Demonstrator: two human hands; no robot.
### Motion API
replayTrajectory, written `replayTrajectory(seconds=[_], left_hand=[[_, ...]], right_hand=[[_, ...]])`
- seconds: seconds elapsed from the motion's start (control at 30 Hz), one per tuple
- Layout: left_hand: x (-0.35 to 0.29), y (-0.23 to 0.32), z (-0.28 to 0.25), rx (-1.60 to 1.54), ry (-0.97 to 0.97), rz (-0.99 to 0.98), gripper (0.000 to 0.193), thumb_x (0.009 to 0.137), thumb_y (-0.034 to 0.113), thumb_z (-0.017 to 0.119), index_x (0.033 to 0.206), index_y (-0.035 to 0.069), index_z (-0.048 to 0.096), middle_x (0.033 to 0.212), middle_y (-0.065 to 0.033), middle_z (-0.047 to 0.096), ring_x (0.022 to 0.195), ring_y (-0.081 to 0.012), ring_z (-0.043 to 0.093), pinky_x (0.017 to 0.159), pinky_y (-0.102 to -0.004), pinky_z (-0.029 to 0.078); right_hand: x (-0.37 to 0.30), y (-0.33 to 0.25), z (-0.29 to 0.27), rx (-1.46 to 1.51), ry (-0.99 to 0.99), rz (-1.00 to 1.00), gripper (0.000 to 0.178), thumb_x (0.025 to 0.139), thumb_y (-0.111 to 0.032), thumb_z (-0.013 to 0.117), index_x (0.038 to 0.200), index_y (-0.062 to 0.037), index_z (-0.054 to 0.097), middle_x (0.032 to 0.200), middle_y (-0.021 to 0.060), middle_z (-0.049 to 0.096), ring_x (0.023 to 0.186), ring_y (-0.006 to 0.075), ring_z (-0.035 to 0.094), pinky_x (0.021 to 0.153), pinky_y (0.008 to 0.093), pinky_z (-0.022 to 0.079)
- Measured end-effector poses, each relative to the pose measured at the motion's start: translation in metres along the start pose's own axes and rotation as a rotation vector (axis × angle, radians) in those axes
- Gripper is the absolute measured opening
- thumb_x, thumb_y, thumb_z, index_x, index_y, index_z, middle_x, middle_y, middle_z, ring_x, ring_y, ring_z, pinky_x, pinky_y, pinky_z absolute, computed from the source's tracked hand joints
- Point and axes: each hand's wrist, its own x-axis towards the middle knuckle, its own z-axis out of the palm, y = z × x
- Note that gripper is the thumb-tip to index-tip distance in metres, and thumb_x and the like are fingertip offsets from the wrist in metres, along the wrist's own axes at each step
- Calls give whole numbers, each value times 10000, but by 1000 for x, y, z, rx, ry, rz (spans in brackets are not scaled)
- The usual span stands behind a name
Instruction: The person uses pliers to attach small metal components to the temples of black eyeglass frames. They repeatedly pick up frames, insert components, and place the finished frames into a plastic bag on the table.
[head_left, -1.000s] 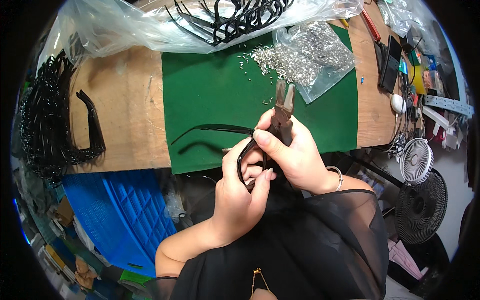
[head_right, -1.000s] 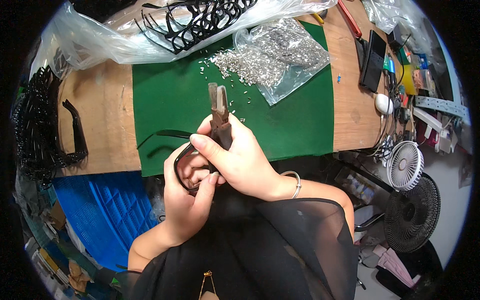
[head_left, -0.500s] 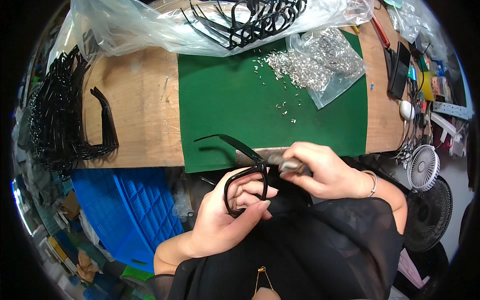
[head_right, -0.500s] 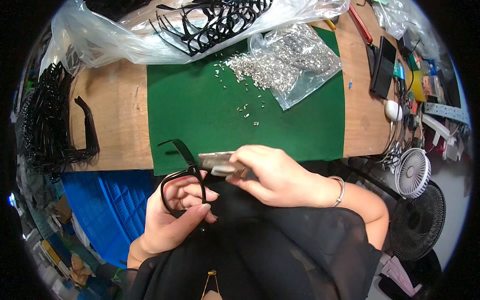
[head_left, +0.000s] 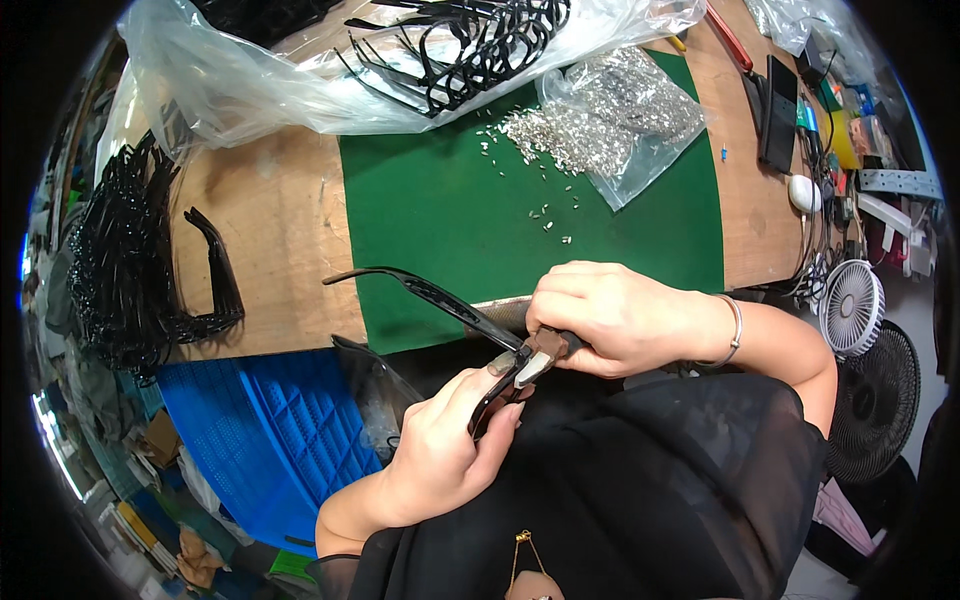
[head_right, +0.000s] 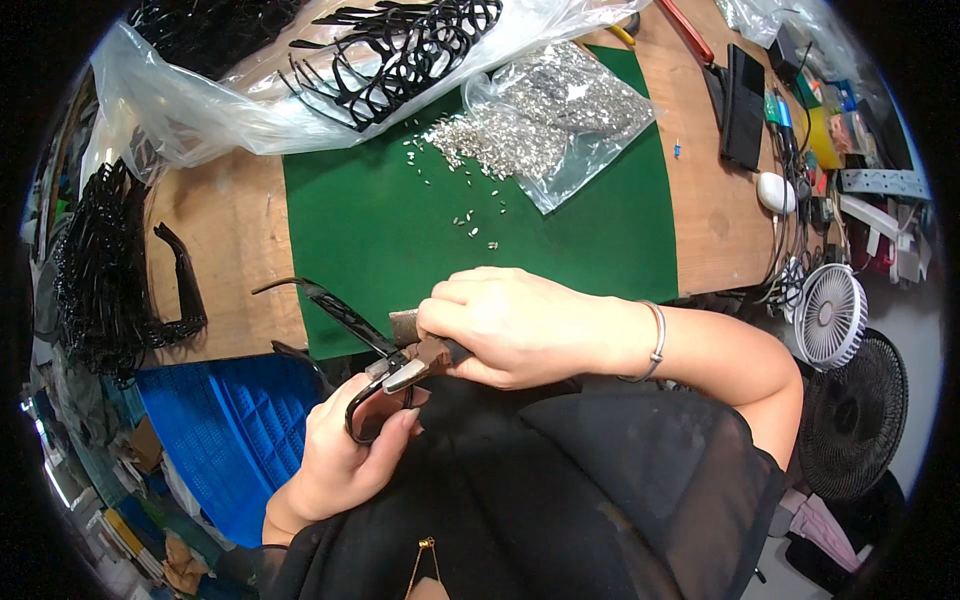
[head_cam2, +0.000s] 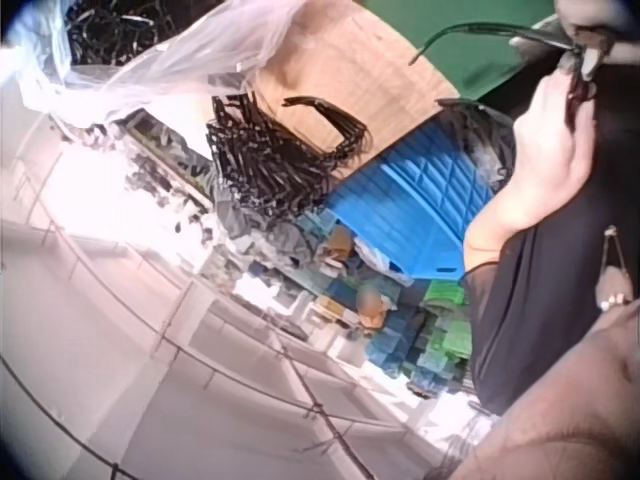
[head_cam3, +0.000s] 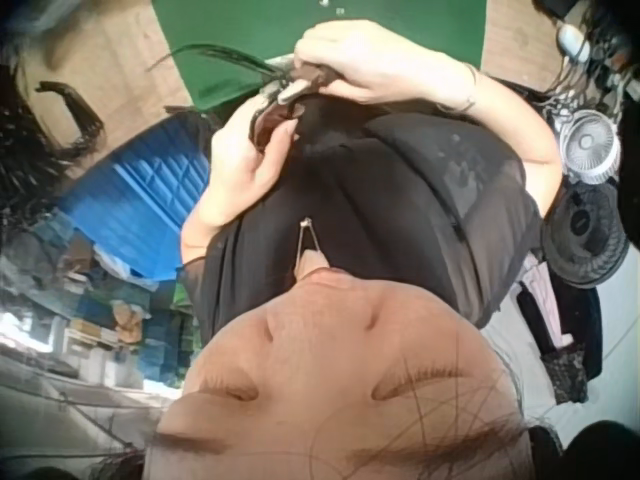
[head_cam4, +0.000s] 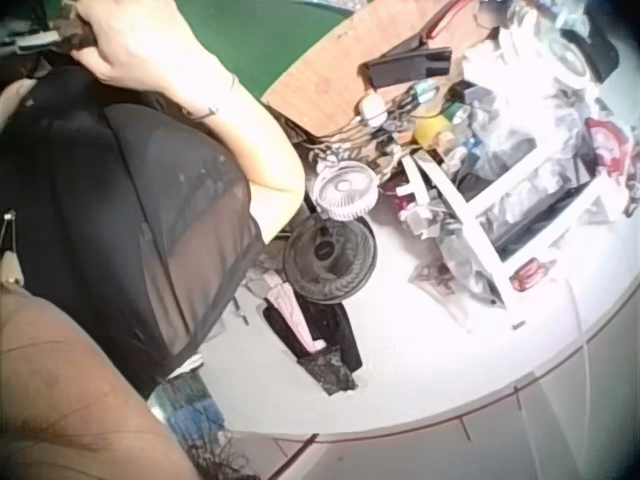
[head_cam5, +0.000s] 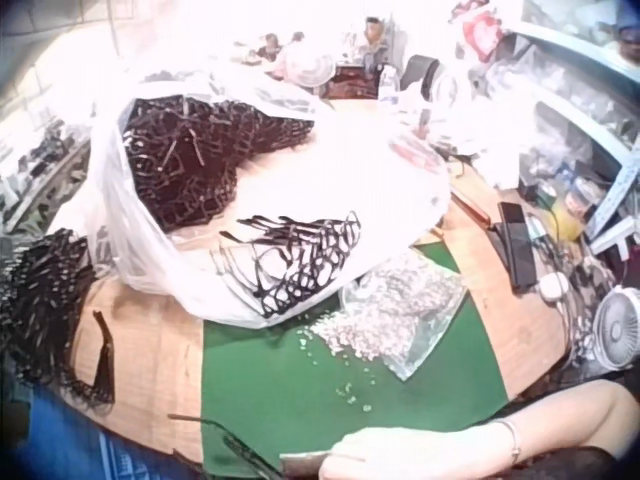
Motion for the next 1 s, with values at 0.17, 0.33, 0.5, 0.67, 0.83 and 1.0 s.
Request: replayTrajectory(seconds=[0.17,0.33,0.5,0.67,0.83,1.0], left_hand=[[8,-8,-2,126,-14,136,314,692,-74,606,993,-58,520,826,-164,568,676,-296,588,578,-302,480],[10,-14,-3,90,-16,86,279,723,-77,574,995,-58,517,818,-158,569,661,-272,597,575,-291,480],[14,-14,-10,-386,38,-225,334,820,-22,532,1131,-91,431,965,-133,606,779,-106,592,645,-229,504],[63,-45,-79,281,133,-138,331,766,-20,571,1086,-58,495,917,-121,616,798,-126,574,690,-239,450],[77,-99,-104,646,143,-133,329,695,-3,631,1009,0,531,769,-68,534,701,-140,525,656,-251,439],[134,-50,-106,374,324,22,334,700,151,687,942,-5,519,827,-131,563,748,-246,569,667,-312,449]], right_hand=[[-4,5,9,-121,55,11,204,668,-127,649,736,-51,473,679,80,486,648,251,516,600,341,426],[-6,4,14,-171,93,85,227,667,-160,660,733,-50,473,676,85,504,649,255,530,614,346,433],[-1,6,6,-68,71,225,272,714,-226,666,814,-43,492,744,116,512,741,284,522,665,362,424],[-6,15,-7,-41,76,407,262,749,-234,640,847,-37,498,785,138,519,773,308,514,691,380,419],[-4,18,4,79,34,353,241,767,-210,624,845,-13,510,766,139,532,754,307,532,674,375,430],[-10,16,-3,66,85,531,221,773,-193,616,840,-12,509,773,149,542,746,318,541,656,385,439]])
